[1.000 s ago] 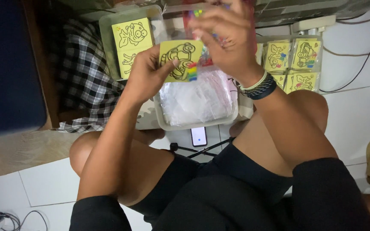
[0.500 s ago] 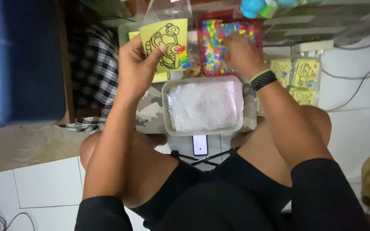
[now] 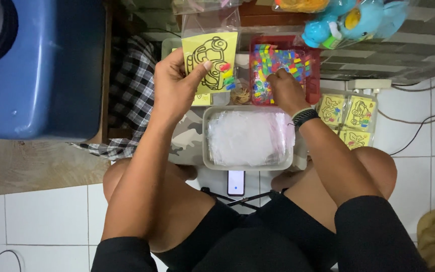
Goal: Packing small illustrated cards and colorful plastic bits into clear plastic bags.
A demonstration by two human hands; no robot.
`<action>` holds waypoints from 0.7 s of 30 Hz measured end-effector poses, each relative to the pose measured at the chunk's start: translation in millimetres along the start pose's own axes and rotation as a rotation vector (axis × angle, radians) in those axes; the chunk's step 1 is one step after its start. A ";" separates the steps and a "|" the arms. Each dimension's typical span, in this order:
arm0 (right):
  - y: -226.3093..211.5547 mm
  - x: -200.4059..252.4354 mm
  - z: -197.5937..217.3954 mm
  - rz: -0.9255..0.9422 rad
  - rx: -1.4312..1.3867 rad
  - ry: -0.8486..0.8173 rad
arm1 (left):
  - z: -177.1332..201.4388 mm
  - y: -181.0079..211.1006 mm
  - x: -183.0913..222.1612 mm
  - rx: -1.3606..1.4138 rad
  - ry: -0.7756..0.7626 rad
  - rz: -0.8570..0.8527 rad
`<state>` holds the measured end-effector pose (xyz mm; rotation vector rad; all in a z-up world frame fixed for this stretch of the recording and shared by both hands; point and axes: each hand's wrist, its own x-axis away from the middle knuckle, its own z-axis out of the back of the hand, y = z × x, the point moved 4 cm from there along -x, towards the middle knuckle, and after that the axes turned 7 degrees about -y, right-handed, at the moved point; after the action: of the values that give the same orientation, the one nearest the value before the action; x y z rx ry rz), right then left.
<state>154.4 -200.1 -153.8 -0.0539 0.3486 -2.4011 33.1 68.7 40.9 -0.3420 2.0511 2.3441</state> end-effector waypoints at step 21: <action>-26.8 12.8 124.3 0.137 -0.244 0.320 | -9.9 -6.5 -1.4 -0.116 -0.063 0.086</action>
<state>144.0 -218.3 -27.8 0.2385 0.7675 -2.2190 37.0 60.1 33.6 -0.1827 1.9449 2.4957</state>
